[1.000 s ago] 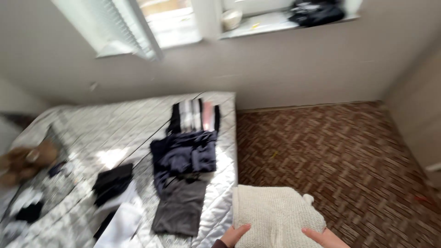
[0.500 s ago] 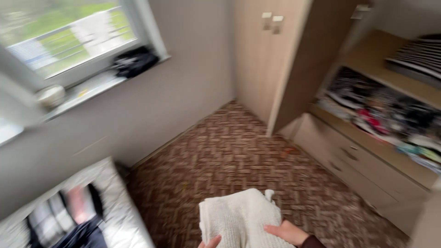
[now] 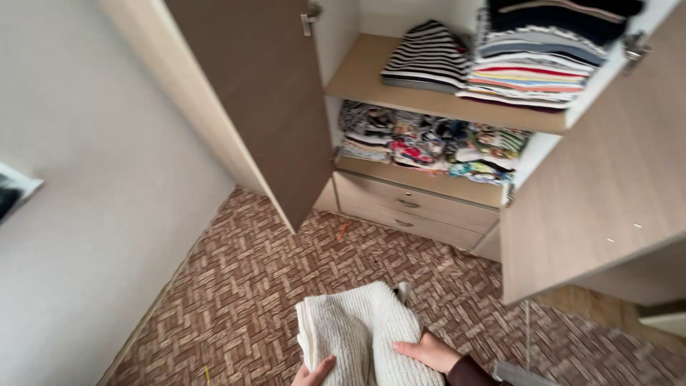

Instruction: The person folds a white sweater and places it into a wardrobe. They then fold a black garment and a pair of dark blue trousers on the bed, placing each item into the wardrobe after folding.

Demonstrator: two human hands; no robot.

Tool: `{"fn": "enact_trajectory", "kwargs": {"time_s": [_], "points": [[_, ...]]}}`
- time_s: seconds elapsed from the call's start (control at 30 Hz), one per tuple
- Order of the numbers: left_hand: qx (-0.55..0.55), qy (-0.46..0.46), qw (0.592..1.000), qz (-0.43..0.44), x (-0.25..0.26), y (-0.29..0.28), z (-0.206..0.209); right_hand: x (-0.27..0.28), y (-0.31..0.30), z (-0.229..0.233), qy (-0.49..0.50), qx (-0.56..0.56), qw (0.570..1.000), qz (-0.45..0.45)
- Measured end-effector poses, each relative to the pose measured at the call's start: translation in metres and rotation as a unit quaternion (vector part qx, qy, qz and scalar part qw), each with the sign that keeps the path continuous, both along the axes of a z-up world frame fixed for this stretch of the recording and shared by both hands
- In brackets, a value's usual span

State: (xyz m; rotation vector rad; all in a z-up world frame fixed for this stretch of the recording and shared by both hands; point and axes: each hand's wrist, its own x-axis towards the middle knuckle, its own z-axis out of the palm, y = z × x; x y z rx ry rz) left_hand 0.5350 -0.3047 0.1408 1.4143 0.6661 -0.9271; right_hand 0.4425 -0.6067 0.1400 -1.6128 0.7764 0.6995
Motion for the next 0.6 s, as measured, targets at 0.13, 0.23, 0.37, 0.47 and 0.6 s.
{"fn": "enact_trajectory", "kwargs": {"time_s": [0.13, 0.23, 0.37, 0.47, 0.6], "points": [[0.135, -0.03, 0.955, -0.261, 0.035, -0.028, -0.033, -0.019, -0.029, -0.015, 0.046, -0.053, 0.997, -0.026], [0.095, -0.044, 0.958, -0.266, 0.045, -0.067, -0.034, -0.021, -0.04, 0.013, -0.074, 0.044, 0.994, -0.064], [0.057, -0.065, 0.959, -0.27, 0.062, -0.109, -0.051, -0.011, -0.058, 0.042, -0.028, -0.049, 0.996, -0.066], [-0.037, -0.125, 0.951, -0.282, 0.088, -0.139, -0.084, 0.011, -0.082, 0.034, 0.031, -0.111, 0.99, -0.079], [-0.021, -0.117, 0.95, -0.29, 0.127, -0.165, -0.103, 0.056, -0.099, 0.044, -0.048, -0.021, 0.992, -0.111]]}}
